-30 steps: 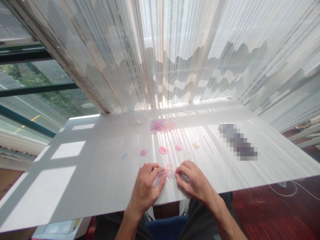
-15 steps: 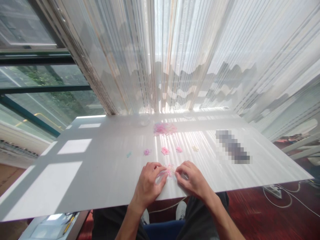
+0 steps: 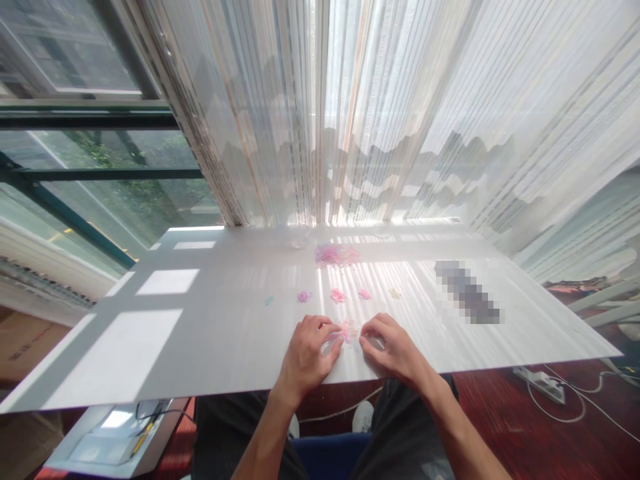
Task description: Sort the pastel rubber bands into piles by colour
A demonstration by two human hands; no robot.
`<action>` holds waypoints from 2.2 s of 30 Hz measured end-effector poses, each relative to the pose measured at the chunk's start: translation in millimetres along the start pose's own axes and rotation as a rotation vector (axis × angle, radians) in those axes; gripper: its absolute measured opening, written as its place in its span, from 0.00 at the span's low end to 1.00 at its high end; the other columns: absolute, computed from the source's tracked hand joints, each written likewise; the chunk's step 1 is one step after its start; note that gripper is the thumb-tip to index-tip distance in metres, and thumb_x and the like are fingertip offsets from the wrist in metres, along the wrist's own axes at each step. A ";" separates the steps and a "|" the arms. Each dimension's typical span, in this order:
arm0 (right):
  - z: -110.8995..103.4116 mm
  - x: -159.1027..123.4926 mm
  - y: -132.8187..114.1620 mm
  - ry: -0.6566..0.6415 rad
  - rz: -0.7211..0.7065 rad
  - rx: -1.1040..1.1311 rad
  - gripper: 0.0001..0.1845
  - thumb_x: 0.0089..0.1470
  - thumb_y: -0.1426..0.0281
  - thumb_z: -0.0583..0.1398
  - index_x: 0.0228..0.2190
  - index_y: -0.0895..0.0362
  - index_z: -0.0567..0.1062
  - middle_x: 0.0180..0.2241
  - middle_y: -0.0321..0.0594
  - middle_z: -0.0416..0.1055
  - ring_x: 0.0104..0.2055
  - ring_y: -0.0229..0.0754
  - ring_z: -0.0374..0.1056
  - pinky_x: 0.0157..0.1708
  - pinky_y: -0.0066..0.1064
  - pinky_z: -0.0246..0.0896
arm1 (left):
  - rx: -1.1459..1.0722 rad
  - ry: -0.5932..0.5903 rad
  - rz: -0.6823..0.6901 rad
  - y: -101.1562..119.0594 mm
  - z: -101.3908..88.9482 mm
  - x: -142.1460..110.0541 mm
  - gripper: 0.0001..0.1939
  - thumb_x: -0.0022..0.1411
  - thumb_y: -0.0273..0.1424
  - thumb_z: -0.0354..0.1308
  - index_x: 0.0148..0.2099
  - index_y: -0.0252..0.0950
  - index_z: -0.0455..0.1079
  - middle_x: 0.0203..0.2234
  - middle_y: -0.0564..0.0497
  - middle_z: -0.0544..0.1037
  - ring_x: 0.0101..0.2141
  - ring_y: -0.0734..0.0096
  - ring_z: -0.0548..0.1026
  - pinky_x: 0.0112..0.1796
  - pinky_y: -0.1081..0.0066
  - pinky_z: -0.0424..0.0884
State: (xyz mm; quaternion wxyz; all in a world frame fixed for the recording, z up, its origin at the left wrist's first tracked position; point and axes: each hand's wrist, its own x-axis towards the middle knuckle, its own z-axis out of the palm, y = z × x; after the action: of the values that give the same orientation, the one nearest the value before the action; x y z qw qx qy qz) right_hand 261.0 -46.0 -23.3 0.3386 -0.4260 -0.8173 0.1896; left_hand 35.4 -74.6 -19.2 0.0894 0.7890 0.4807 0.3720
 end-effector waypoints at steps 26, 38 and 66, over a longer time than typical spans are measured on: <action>-1.7 -4.4 -17.9 -0.015 -0.001 0.050 0.03 0.60 0.72 0.60 0.33 0.53 0.73 0.31 0.38 0.70 0.34 0.42 0.69 0.34 0.33 0.66 | 0.021 -0.013 0.028 2.2 -1.6 -0.7 0.08 0.65 0.27 0.63 0.47 0.38 0.75 0.40 0.46 0.78 0.41 0.59 0.74 0.42 0.58 0.75; 1.4 11.2 -21.9 -0.026 -0.040 0.136 0.06 0.62 0.68 0.61 0.33 0.55 0.75 0.31 0.39 0.72 0.34 0.42 0.70 0.35 0.33 0.67 | -0.003 0.012 0.079 0.6 -2.7 -2.8 0.10 0.71 0.29 0.58 0.53 0.38 0.73 0.40 0.46 0.81 0.39 0.60 0.76 0.40 0.60 0.75; 3.0 3.5 -21.2 0.050 -0.106 0.137 0.03 0.63 0.72 0.61 0.37 0.53 0.76 0.33 0.41 0.75 0.37 0.45 0.71 0.37 0.36 0.69 | -0.057 0.043 0.114 2.2 -3.9 -2.1 0.06 0.72 0.29 0.57 0.45 0.36 0.76 0.31 0.49 0.82 0.31 0.67 0.77 0.34 0.67 0.73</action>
State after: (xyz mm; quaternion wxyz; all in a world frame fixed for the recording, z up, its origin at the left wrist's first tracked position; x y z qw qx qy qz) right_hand 245.4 -55.1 -11.4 0.3967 -0.3626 -0.8151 0.2162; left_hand 33.7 -78.4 -16.3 0.0804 0.8042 0.4258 0.4069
